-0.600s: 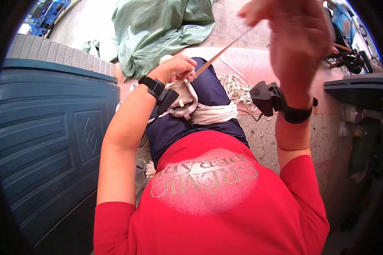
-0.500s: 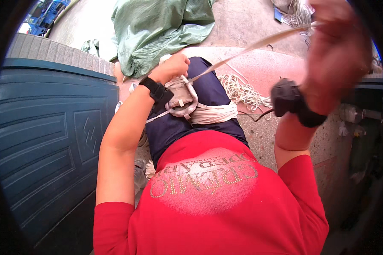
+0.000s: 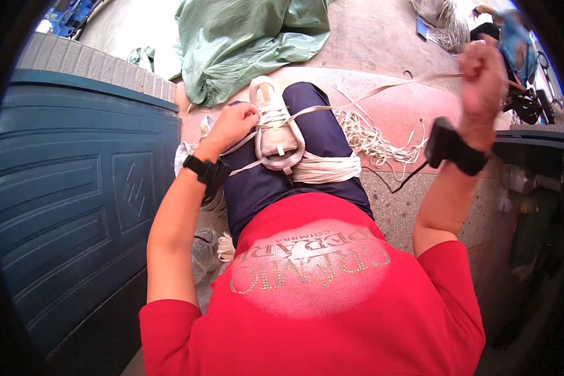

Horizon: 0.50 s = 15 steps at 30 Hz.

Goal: Insert and thread white laces through the eyelets of a cream-colored sneaker.

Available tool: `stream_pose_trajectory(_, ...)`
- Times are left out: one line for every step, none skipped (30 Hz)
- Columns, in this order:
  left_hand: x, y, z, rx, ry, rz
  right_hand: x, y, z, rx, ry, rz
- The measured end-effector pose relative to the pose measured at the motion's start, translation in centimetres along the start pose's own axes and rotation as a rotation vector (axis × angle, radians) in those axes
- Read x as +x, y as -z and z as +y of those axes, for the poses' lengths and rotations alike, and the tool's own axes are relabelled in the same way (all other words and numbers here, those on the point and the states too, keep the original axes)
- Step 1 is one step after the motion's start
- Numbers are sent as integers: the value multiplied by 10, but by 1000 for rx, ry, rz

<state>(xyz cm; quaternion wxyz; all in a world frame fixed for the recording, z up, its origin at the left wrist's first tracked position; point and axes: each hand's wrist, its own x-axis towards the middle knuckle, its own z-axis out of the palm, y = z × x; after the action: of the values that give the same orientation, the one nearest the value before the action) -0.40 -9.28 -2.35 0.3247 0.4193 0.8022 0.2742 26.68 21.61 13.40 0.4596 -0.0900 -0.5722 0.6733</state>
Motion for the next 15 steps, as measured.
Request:
stream_pose_trajectory(-4,-5,-10,-64,-36,-1,-12,-18,23,-106,-43,38)
stream_pose_trajectory(-14,-5,-20,-57,-14,-4,-24,-48,53,-186,-259,103)
stream_pose_trajectory(-16,-6,-22,-66,-8,2,-46,-84,69,-370,-286,-11)
stream_pose_trajectory(-17,-7,-22,21,-64,21,-59,-106,86,-482,-463,-188)
stream_pose_trajectory(-15,-7,-20,111,-125,38,-79,-106,125,-260,-496,-490)
stream_pose_trajectory(-15,-7,-18,157,-100,32,-100,-124,147,-457,-473,-647)
stream_pose_trajectory(-14,-8,-17,153,-103,34,-120,-136,166,-686,-388,-714)
stream_pose_trajectory(-17,-8,-21,-1,-51,49,-130,-152,169,-793,-427,-754)
stream_pose_trajectory(-17,-7,-17,-155,-12,55,-136,-161,169,-910,-466,-780)
stream_pose_trajectory(-18,-5,-14,-315,95,4,-143,-165,177,-967,-330,-737)
stream_pose_trajectory(-20,-4,-15,-318,97,11,-150,-168,187,-1018,-193,-695)
stream_pose_trajectory(-21,-5,-16,-443,144,15,-154,-172,193,-1084,-110,-689)
stream_pose_trajectory(-22,-5,-17,-568,191,18,-158,-175,199,-1087,-108,-693)
stream_pose_trajectory(-23,-5,-18,-575,191,21,-160,-179,200,-1140,-106,-681)
stream_pose_trajectory(-24,-6,-20,-588,225,49,-161,-183,202,-1193,-103,-667)
